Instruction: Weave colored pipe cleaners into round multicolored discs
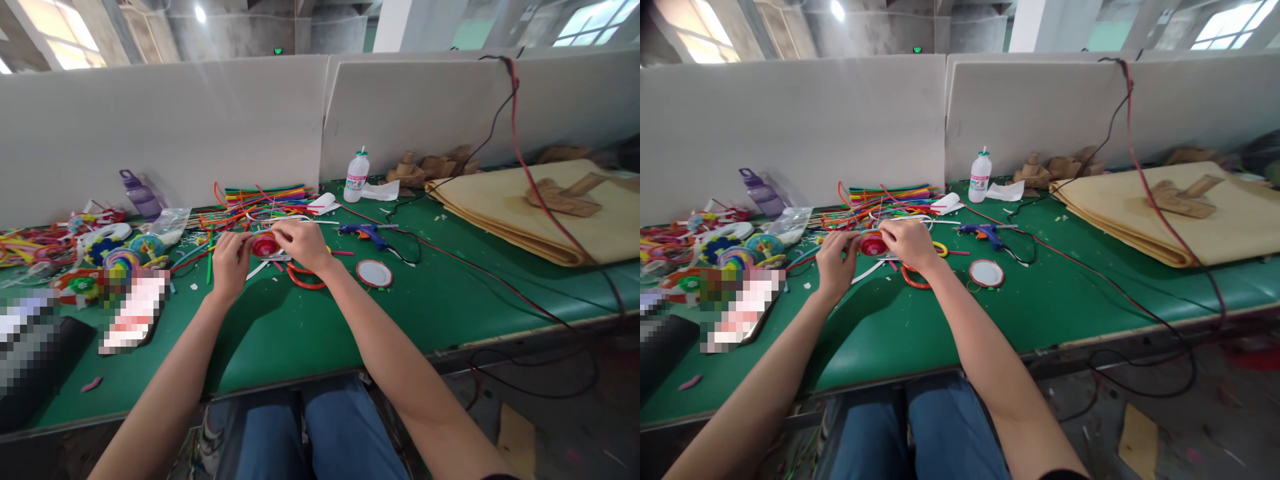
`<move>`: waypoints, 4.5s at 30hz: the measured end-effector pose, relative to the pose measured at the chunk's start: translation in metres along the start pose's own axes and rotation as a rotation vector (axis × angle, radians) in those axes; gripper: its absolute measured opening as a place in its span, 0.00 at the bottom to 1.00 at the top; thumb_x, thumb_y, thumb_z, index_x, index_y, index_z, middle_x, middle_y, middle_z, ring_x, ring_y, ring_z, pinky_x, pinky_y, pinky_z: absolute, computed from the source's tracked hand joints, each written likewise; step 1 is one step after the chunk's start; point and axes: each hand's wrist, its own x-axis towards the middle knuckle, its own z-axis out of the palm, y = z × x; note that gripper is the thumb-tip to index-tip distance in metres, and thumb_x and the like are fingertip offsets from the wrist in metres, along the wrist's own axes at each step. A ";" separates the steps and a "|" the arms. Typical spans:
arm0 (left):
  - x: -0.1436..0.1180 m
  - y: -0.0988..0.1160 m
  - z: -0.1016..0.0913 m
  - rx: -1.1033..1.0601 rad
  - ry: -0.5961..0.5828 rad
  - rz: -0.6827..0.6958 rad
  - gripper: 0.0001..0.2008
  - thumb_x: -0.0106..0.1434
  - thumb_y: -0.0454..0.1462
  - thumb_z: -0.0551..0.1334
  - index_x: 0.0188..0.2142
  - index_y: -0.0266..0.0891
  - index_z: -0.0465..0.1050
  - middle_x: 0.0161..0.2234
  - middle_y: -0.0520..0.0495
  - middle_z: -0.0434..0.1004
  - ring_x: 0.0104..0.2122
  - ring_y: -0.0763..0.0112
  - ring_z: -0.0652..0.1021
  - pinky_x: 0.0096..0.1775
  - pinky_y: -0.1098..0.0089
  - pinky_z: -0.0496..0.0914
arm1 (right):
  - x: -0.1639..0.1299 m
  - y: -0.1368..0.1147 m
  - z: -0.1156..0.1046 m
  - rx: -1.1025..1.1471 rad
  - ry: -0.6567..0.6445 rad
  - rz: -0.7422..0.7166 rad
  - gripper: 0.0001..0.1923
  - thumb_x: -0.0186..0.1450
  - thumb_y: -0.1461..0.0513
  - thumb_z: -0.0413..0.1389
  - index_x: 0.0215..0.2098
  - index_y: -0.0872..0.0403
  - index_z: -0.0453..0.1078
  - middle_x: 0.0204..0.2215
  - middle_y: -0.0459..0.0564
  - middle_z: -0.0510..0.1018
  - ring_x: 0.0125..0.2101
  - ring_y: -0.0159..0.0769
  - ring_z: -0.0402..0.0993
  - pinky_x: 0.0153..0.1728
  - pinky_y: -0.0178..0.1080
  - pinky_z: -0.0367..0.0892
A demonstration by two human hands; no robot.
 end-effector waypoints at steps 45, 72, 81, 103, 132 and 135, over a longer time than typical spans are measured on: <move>0.002 -0.006 0.001 -0.143 0.215 -0.279 0.15 0.65 0.45 0.57 0.46 0.40 0.70 0.43 0.42 0.73 0.44 0.63 0.73 0.41 0.65 0.69 | 0.010 0.003 -0.016 1.288 -0.341 0.657 0.09 0.68 0.67 0.49 0.29 0.55 0.59 0.13 0.34 0.55 0.10 0.17 0.43 0.09 0.24 0.39; 0.001 -0.012 0.017 -1.083 -0.021 -0.853 0.12 0.46 0.45 0.72 0.26 0.41 0.77 0.30 0.52 0.77 0.36 0.72 0.75 0.45 0.68 0.68 | 0.009 0.022 0.005 1.661 -0.366 0.798 0.10 0.69 0.68 0.45 0.29 0.53 0.54 0.11 0.32 0.52 0.08 0.20 0.40 0.09 0.25 0.38; 0.000 -0.014 0.022 -0.910 0.061 -0.731 0.13 0.49 0.46 0.70 0.29 0.39 0.79 0.29 0.50 0.78 0.32 0.70 0.75 0.41 0.68 0.69 | 0.008 0.022 -0.002 1.519 -0.351 0.653 0.02 0.65 0.68 0.51 0.33 0.57 0.63 0.13 0.35 0.61 0.09 0.19 0.49 0.10 0.25 0.44; 0.002 -0.008 0.010 -1.251 -0.197 -0.972 0.15 0.44 0.43 0.74 0.26 0.38 0.73 0.27 0.53 0.77 0.30 0.73 0.77 0.38 0.70 0.71 | 0.005 0.033 0.006 1.454 -0.414 0.762 0.12 0.62 0.66 0.59 0.26 0.55 0.58 0.13 0.35 0.62 0.09 0.17 0.50 0.09 0.23 0.45; -0.002 -0.012 0.017 -1.120 -0.080 -0.904 0.14 0.43 0.39 0.74 0.21 0.37 0.71 0.22 0.54 0.74 0.28 0.74 0.77 0.37 0.72 0.70 | 0.009 0.017 0.007 1.198 0.035 0.741 0.06 0.60 0.63 0.59 0.33 0.55 0.65 0.12 0.35 0.63 0.10 0.20 0.54 0.10 0.26 0.46; -0.001 -0.014 0.018 -1.184 -0.011 -0.955 0.15 0.42 0.40 0.75 0.21 0.37 0.70 0.22 0.54 0.74 0.29 0.76 0.77 0.36 0.74 0.69 | 0.007 0.014 0.010 1.064 0.011 0.630 0.07 0.59 0.61 0.60 0.31 0.56 0.68 0.11 0.36 0.64 0.09 0.21 0.53 0.10 0.28 0.48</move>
